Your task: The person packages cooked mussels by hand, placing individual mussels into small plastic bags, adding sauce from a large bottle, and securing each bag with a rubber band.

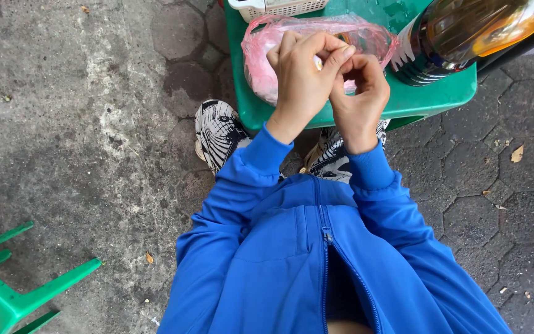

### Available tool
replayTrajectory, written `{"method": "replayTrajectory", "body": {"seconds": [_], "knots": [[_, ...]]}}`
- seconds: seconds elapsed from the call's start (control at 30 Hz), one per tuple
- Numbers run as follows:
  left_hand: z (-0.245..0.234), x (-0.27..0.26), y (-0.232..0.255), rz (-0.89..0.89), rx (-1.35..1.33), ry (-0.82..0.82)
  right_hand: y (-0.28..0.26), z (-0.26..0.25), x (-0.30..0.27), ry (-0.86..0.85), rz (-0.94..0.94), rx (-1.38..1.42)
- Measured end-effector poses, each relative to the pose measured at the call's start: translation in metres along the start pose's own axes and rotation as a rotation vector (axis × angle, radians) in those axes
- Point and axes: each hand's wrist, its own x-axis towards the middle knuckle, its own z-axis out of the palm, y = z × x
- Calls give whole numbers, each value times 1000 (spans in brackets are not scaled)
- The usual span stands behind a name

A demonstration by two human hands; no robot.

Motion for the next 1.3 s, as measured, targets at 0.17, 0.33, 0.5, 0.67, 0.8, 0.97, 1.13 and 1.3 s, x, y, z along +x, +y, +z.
{"method": "replayTrajectory", "body": {"seconds": [0.17, 0.33, 0.5, 0.67, 0.8, 0.97, 1.13, 1.3], "knots": [[-5, 24, -3, 70, 122, -33, -43, -18, -10, -152, 97, 155], [-36, 35, 47, 255, -43, -22, -70, -15, -42, -460, 510, 845], [-68, 13, 52, 344, -262, -290, -11, -87, 6, -408, 243, 462], [-54, 12, -7, 424, -14, -286, -37, -127, 34, -358, 146, 481], [-47, 21, -15, 608, 180, -311, -47, -117, 34, -330, 155, 175], [-46, 45, -2, 628, 379, -294, -59, -78, -5, -215, 185, 368], [-59, 47, 76, 607, 53, -153, -28, -23, -12, -238, 819, 1219], [-47, 44, 31, 674, 283, -178, -32, -60, 47, -182, -16, 526]]}}
